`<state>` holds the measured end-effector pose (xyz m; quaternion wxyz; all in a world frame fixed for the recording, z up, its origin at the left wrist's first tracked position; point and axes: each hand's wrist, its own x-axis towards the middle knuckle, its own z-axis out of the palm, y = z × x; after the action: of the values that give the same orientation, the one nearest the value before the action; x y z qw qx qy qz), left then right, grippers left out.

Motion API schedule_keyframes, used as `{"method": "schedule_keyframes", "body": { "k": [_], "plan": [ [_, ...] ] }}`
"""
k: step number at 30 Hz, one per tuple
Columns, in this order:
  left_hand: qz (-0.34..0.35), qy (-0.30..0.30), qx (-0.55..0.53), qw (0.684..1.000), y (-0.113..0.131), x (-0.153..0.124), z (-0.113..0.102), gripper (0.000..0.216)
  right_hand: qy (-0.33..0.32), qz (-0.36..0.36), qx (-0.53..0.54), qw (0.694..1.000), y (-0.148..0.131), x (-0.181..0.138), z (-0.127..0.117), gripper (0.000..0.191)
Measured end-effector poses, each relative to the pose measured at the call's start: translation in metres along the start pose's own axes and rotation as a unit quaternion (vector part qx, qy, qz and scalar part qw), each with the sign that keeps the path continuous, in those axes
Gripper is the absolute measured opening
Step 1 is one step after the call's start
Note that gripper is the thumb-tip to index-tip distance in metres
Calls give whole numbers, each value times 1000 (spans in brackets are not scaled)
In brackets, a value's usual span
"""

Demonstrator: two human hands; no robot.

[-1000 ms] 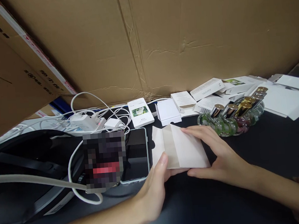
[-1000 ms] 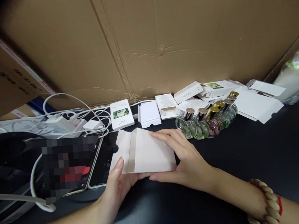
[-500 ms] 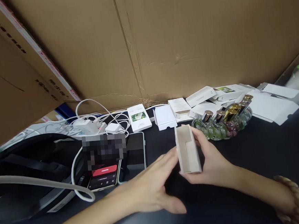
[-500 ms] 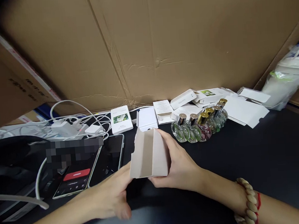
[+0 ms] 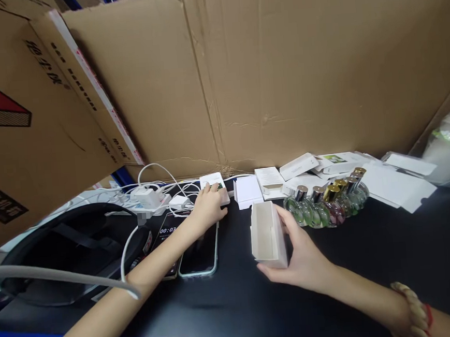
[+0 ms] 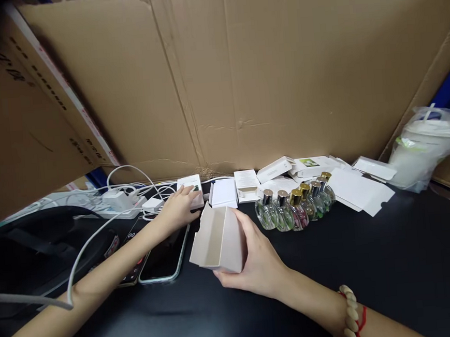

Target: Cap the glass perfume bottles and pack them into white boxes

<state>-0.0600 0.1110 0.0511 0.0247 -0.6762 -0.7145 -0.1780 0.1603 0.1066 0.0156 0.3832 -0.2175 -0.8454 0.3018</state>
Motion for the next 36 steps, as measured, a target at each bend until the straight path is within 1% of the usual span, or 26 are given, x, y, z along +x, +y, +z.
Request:
{"method": "schedule_keyframes", "body": {
  "k": [3, 6, 9, 11, 12, 13, 15, 16, 17, 19, 21, 23, 25, 28, 30, 32, 34, 36],
  "plan": [
    [-16, -8, 19, 1000, -9, 8, 5, 25, -1, 1, -4, 1000, -2, -1, 0, 84],
    [-19, 25, 18, 999, -11, 13, 1, 23, -1, 2, -16, 1000, -2, 0, -1, 85],
    [-12, 112, 4, 994, -6, 11, -12, 16, 9, 0, -24, 1000, -3, 1, -2, 86],
    [-9, 188, -11, 982, 1, 5, -22, 24, 27, 0, -5, 1000, -3, 2, -4, 86],
    [-9, 226, -19, 974, 5, 1, -26, 28, 33, 6, 21, 999, -3, 2, -6, 84],
    [-11, 262, -28, 965, 9, -3, -30, 31, 30, 15, 59, 998, -3, 2, -8, 79],
    [-15, 315, -53, 948, 16, -14, -36, 34, -2, 31, 152, 988, -3, 2, -13, 60],
    [-12, 337, -81, 938, 19, -18, -37, 34, -22, 30, 184, 982, -2, 2, -16, 49],
    [-4, 346, -125, 930, 20, -23, -37, 33, -38, 18, 196, 980, -1, 2, -19, 43],
    [14, 339, -199, 919, 22, -30, -35, 30, -47, -28, 166, 985, 2, 2, -24, 42],
    [23, 305, -248, 919, 23, -36, -32, 29, -33, -71, 107, 991, 4, 2, -27, 45],
    [17, 267, -291, 919, 23, -40, -28, 29, -27, -86, 74, 993, 5, 3, -29, 45],
    [4, 232, -335, 913, 24, -43, -25, 31, -32, -75, 66, 994, 4, 4, -29, 44],
    [-8, 188, -364, 912, 27, -48, -21, 35, -42, -28, 100, 994, 2, 4, -27, 45],
    [4, 171, -365, 915, 28, -51, -16, 39, -49, 24, 139, 989, 1, 3, -24, 49],
    [47, 173, -344, 922, 30, -56, -10, 42, -59, 81, 168, 981, 0, 3, -20, 55],
    [113, 166, -285, 937, 31, -61, -3, 41, -64, 131, 186, 972, -2, 3, -16, 62],
    [164, 143, -215, 952, 34, -67, 5, 38, -55, 176, 207, 961, -5, 4, -14, 68]
  ]
}}
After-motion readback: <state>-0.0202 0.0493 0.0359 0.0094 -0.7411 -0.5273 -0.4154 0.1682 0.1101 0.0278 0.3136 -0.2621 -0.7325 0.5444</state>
